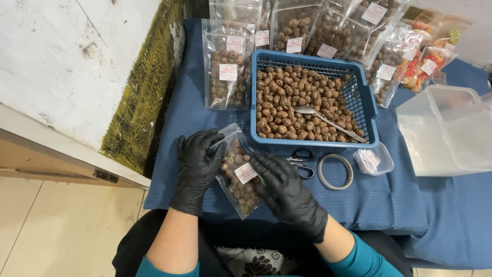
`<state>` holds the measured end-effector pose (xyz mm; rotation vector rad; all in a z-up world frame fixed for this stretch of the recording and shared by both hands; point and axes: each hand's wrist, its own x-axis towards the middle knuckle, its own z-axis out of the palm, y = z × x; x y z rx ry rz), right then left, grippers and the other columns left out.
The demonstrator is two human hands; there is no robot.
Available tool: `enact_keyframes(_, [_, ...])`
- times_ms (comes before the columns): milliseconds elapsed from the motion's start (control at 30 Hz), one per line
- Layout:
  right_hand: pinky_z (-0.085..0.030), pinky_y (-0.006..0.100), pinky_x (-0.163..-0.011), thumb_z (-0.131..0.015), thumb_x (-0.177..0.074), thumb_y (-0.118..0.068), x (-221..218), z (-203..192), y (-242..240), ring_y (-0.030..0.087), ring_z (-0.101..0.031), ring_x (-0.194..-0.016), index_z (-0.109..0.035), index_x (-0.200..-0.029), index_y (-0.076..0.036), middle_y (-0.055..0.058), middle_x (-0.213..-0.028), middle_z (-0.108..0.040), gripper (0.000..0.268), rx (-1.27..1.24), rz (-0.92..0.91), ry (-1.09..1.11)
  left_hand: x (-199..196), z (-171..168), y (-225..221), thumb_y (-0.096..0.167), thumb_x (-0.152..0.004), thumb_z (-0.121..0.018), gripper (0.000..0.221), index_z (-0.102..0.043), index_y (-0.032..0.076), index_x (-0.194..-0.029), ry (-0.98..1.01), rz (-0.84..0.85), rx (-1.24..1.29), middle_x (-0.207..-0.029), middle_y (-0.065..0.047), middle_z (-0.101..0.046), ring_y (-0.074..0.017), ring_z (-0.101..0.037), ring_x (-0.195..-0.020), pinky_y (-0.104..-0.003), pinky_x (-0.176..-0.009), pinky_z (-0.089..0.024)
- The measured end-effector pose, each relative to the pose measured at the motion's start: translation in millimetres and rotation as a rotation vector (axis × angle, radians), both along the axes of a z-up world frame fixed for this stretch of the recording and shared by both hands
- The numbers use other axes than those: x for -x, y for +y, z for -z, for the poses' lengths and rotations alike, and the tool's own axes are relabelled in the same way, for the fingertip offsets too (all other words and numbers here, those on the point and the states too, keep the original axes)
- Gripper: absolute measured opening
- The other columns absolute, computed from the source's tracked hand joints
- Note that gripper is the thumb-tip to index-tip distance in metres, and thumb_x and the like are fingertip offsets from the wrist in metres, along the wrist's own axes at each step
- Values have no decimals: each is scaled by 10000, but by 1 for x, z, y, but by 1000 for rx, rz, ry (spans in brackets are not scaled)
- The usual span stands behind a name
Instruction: The person scoops small brown food items from a blue basket into clear plastic bags using a metal spoon, seals the bags, and applies labels. The person uses scissors to cut tape and places finished bags aside.
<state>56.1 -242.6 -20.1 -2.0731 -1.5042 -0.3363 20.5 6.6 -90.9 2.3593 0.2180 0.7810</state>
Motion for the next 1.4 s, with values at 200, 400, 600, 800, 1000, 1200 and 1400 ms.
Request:
enact_keyframes(200, [-87, 637, -1233, -509, -1032, -528, 19, 28, 17, 309, -242, -1578, -266, -1640, -134, 141, -1707, -255, 764, 370, 96, -77, 3, -8, 1, 293, -1000, -675, 179, -751, 232, -1150, -71, -24, 64, -1251, 5, -728, -284, -657, -1220, -644, -1180, -259])
enact_keyframes(400, [-72, 673, -1221, -477, -1049, -521, 18, 31, 17, 347, -180, -1595, -274, -1645, -157, 108, -1711, -272, 727, 313, 112, -96, 0, -6, -7, 384, -990, -617, 273, -763, 199, -1129, 48, 11, 10, -1244, -19, -729, -296, -643, -1211, -639, -1194, -207])
enact_keyframes(600, [-74, 678, -1230, -532, -1026, -505, 15, 14, 9, 368, -301, -1545, -394, -1570, -81, 167, -1646, -369, 703, 271, 102, -119, -2, 1, -4, 386, -992, -622, 281, -778, 219, -1154, 36, 36, 9, -1232, -21, -730, -304, -643, -1216, -643, -1192, -226])
enact_keyframes(800, [-62, 680, -1228, -572, -1011, -520, 17, 23, 14, 351, -223, -1579, -342, -1607, -114, 140, -1676, -330, 757, 295, 90, -105, 0, -20, -8, 356, -994, -611, 256, -779, 198, -1104, 63, 81, 16, -1184, -4, -754, -293, -660, -1178, -642, -1145, -266])
enact_keyframes(1000, [-76, 707, -1229, -585, -1027, -471, 23, 24, 14, 411, -231, -1573, -308, -1600, -42, 183, -1671, -327, 768, 246, 32, -50, 1, -15, -10, 364, -1007, -611, 245, -769, 200, -1096, 42, 92, -13, -1198, -3, -743, -279, -658, -1187, -595, -1178, -244])
enact_keyframes(1200, [-61, 670, -1249, -624, -1022, -475, 24, 20, 14, 363, -219, -1593, -291, -1624, -100, 157, -1706, -255, 784, 254, 61, -71, 1, -13, -10, 393, -1008, -596, 286, -765, 201, -1138, 62, 111, 3, -1214, -9, -730, -295, -641, -1213, -603, -1179, -232])
enact_keyframes(1400, [-67, 685, -1227, -617, -1008, -447, 20, 17, 11, 371, -217, -1586, -327, -1604, -66, 167, -1688, -299, 764, 247, 49, -32, 0, -13, -10, 370, -1005, -614, 263, -764, 192, -1129, 36, 107, 5, -1213, -12, -740, -296, -654, -1204, -619, -1167, -248])
